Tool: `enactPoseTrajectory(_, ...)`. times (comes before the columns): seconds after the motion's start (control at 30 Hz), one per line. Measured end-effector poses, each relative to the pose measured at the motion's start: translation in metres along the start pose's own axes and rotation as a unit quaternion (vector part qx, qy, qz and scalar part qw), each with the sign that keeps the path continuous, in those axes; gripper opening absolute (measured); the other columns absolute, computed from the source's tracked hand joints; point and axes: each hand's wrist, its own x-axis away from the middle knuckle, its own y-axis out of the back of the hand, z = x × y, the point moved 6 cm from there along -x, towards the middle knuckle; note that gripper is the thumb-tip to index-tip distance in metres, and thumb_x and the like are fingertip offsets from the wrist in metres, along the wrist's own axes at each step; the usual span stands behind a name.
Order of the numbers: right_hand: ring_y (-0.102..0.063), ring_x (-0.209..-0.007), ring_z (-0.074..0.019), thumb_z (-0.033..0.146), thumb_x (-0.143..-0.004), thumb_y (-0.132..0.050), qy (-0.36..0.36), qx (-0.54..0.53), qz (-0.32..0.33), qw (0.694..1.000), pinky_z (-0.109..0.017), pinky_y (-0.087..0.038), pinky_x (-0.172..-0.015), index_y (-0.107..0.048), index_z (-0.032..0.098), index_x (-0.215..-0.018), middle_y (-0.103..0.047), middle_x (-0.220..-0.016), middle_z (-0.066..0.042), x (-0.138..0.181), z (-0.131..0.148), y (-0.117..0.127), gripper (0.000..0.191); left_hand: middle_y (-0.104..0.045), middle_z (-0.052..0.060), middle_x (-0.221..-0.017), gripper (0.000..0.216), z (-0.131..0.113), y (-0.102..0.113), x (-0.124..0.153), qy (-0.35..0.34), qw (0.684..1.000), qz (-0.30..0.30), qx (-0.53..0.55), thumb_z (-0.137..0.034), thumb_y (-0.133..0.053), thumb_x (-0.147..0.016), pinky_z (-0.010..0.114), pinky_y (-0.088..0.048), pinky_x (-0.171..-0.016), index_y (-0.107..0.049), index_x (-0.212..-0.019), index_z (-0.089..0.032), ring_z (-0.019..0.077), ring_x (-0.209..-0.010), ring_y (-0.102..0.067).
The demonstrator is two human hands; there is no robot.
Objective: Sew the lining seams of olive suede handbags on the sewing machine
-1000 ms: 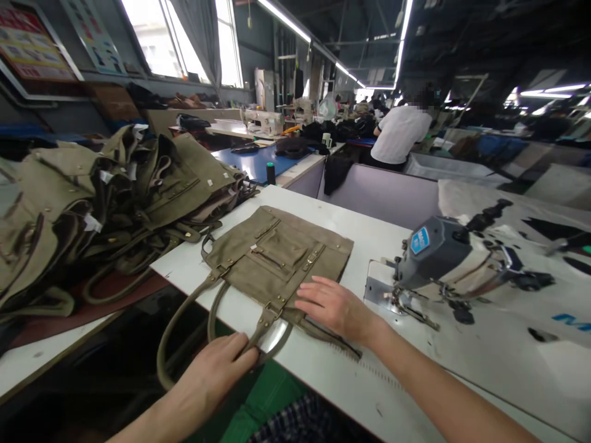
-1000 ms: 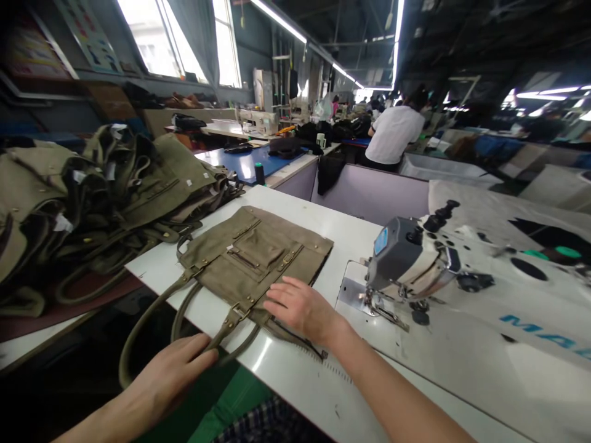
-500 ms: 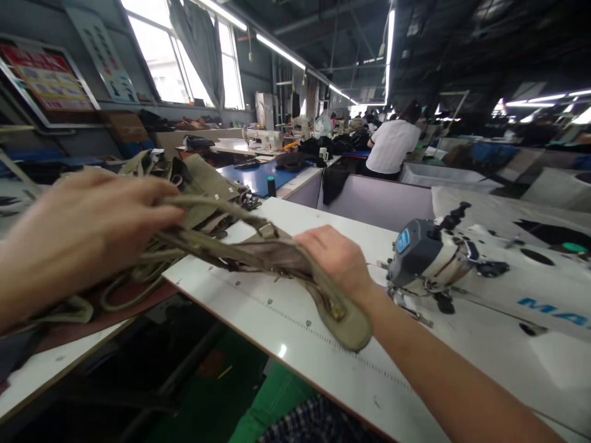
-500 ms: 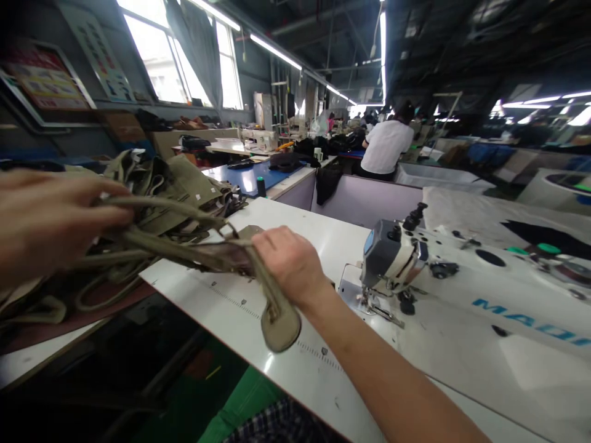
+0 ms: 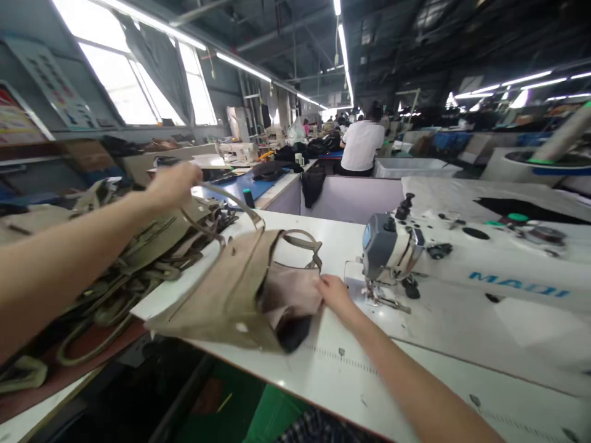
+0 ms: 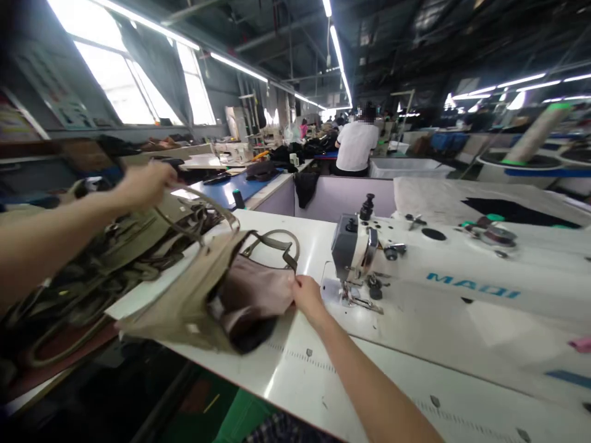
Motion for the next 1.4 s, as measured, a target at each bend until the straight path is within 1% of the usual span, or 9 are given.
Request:
enactPoseTrajectory(0.1,-0.062,-0.068,-0.0136,0.033,-0.098,-0.062,-0.045,-0.029,0.041,0.998,-0.027,-0.055,-0.061,-0.063,0.013,-0.095,-0.063,-0.086,0.0,0.008,-0.032,-0.01,0.02,-0.043,0.016,-0.145,0.053,-0.066,-0.063,0.004,-0.075,0.995,0.048,0.046,-0.014,-0.052,-0.091,0.046,-0.042,-0.107,-0.039,-0.143,-0.009,0.0301,-0.129,-0.047)
enactPoseTrajectory(0.2,-0.061,-0.062,-0.0119,0.028,-0.095,-0.065,-0.059,-0.067,0.073,0.993,-0.024,-0.053,-0.056,-0.062,0.013,-0.091,-0.062,-0.077,0.002,0.013,-0.043,-0.01,0.016,-0.029,0.009,-0.157,0.059,-0.166,-0.094,0.025,-0.263,0.95,0.056,0.16,-0.01,-0.05,-0.087,0.056,-0.015,-0.119,-0.04,-0.144,-0.023,0.0279,-0.145,-0.027)
enactPoseTrajectory(0.33,-0.06,-0.051,-0.0134,0.017,-0.083,-0.067,-0.069,-0.105,0.08,0.989,-0.022,-0.049,-0.046,-0.056,0.018,-0.097,-0.055,-0.059,0.009,0.024,-0.045,-0.005,0.018,-0.062,0.008,-0.127,0.024,-0.25,-0.116,0.044,-0.411,0.873,0.096,0.244,-0.033,-0.049,-0.097,0.039,-0.03,-0.116,-0.069,-0.1,-0.019,0.023,-0.125,-0.052)
enactPoseTrajectory(0.53,-0.058,-0.04,-0.0148,0.015,-0.075,-0.062,-0.077,-0.122,0.065,0.987,-0.02,-0.044,-0.039,-0.045,0.022,-0.105,-0.046,-0.048,0.015,0.036,-0.047,0.016,0.035,-0.065,0.008,-0.067,0.031,-0.21,-0.155,0.026,-0.283,0.928,0.163,0.18,-0.033,-0.056,-0.092,0.033,-0.049,-0.073,-0.066,-0.071,-0.012,0.0211,-0.067,-0.062)
enactPoseTrajectory(0.67,-0.057,-0.038,-0.0161,0.02,-0.074,-0.061,-0.066,-0.105,0.025,0.992,-0.021,-0.039,-0.036,-0.044,0.02,-0.108,-0.05,-0.052,0.012,0.032,-0.051,0.025,0.038,-0.069,0.013,-0.107,0.027,-0.214,-0.156,0.024,-0.322,0.915,0.159,0.182,-0.021,-0.05,-0.092,0.037,-0.045,-0.091,-0.064,-0.113,-0.012,0.0257,-0.099,-0.063)
enactPoseTrajectory(0.8,-0.062,-0.061,-0.0209,0.021,-0.078,-0.056,-0.02,-0.055,-0.056,0.997,-0.031,-0.05,-0.055,-0.047,0.019,-0.104,-0.056,-0.068,0.002,0.047,-0.049,0.035,0.028,-0.034,0.008,-0.156,0.066,-0.253,-0.158,0.029,-0.374,0.882,0.145,0.245,-0.008,-0.041,-0.085,0.043,-0.026,-0.114,-0.032,-0.149,-0.019,0.0249,-0.141,-0.034)
enactPoseTrajectory(1.03,-0.052,-0.111,-0.0295,0.005,-0.078,-0.05,0.175,0.016,0.012,0.984,-0.05,-0.044,-0.098,-0.064,0.017,-0.105,-0.06,-0.112,-0.012,0.128,-0.014,0.032,0.033,-0.023,0.007,-0.16,0.09,-0.265,-0.182,0.018,-0.325,0.888,0.247,0.21,-0.021,-0.053,-0.074,0.051,-0.028,-0.11,-0.016,-0.156,-0.02,0.036,-0.144,-0.023)
enactPoseTrajectory(1.23,-0.056,-0.1,-0.0255,-0.001,-0.084,-0.043,0.194,-0.004,0.037,0.98,-0.043,-0.051,-0.09,-0.066,0.017,-0.109,-0.063,-0.105,-0.011,0.137,-0.004,0.031,0.039,-0.024,0.003,-0.16,0.072,-0.265,-0.181,0.015,-0.293,0.881,0.292,0.231,-0.049,-0.042,-0.094,0.049,-0.027,-0.111,-0.014,-0.156,-0.026,0.0323,-0.14,-0.031)
enactPoseTrajectory(1.4,-0.061,-0.089,-0.0255,0.004,-0.085,-0.052,0.193,0.043,0.052,0.979,-0.04,-0.055,-0.081,-0.068,0.014,-0.102,-0.066,-0.097,-0.011,0.126,0.004,0.029,0.025,-0.019,0.005,-0.161,0.089,-0.269,-0.177,0.012,-0.287,0.876,0.313,0.228,-0.049,-0.061,-0.083,0.048,-0.025,-0.113,-0.016,-0.156,-0.025,0.0352,-0.142,-0.027)
